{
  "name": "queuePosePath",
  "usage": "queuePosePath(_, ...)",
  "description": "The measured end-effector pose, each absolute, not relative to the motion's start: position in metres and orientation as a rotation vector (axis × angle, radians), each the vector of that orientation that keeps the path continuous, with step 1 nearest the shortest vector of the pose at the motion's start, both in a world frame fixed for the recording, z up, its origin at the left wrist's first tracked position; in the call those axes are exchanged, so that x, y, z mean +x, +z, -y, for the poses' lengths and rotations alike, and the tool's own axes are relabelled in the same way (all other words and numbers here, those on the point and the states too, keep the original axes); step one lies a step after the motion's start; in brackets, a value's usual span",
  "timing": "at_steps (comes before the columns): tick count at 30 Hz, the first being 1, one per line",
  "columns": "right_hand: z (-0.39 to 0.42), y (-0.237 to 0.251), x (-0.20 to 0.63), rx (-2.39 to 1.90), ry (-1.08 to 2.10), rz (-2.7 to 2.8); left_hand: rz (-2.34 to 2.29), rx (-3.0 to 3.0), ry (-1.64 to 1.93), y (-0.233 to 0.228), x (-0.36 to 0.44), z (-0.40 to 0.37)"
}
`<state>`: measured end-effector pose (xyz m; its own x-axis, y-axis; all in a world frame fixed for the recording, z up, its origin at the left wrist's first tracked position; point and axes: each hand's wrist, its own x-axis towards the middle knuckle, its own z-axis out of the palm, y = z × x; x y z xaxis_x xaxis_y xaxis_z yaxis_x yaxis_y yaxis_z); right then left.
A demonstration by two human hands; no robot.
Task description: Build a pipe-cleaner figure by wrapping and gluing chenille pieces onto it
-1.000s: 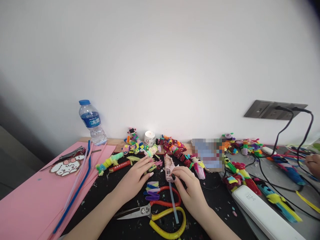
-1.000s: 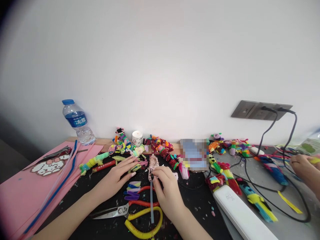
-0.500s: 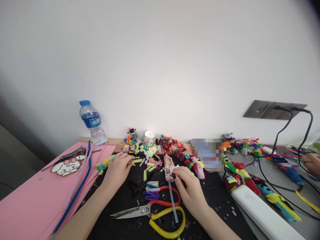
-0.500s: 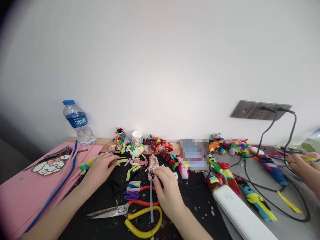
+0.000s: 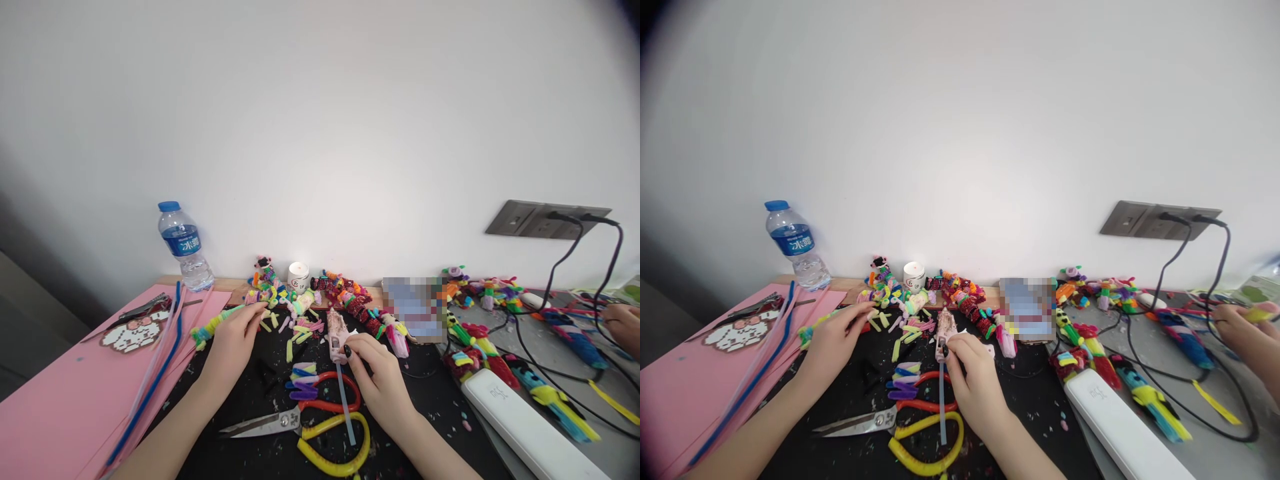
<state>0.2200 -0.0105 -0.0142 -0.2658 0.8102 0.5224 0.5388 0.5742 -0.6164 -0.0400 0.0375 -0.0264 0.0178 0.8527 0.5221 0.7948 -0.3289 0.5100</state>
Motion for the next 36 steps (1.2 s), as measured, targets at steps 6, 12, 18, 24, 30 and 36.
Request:
queuePosePath(6,0.011,-0.013,0.219,-1.087,0.404,1.952,-1.495,1.862,1.315,-0.015,-0.02,-0.022)
queuePosePath(12,0.015,-0.011,0.216,-1.05,0.486,2.042,-1.146,1.719,1.127,-0.015,0.01,0.0)
queuePosePath(18,0.018,-0.01,0.212,-0.993,0.54,2.194,-1.003,1.675,1.05,-0.014,0.022,0.013)
queuePosePath(24,0.018,-0.01,0.212,-1.004,0.553,2.15,-0.97,1.505,1.039,-0.011,0.022,0.013)
queuePosePath(30,0.02,-0.01,0.211,-1.023,0.565,2.163,-1.02,1.493,1.05,-0.012,0.022,0.012)
queuePosePath(36,0.021,-0.011,0.21,-1.026,0.562,2.165,-1.059,1.788,0.992,-0.011,0.025,0.015)
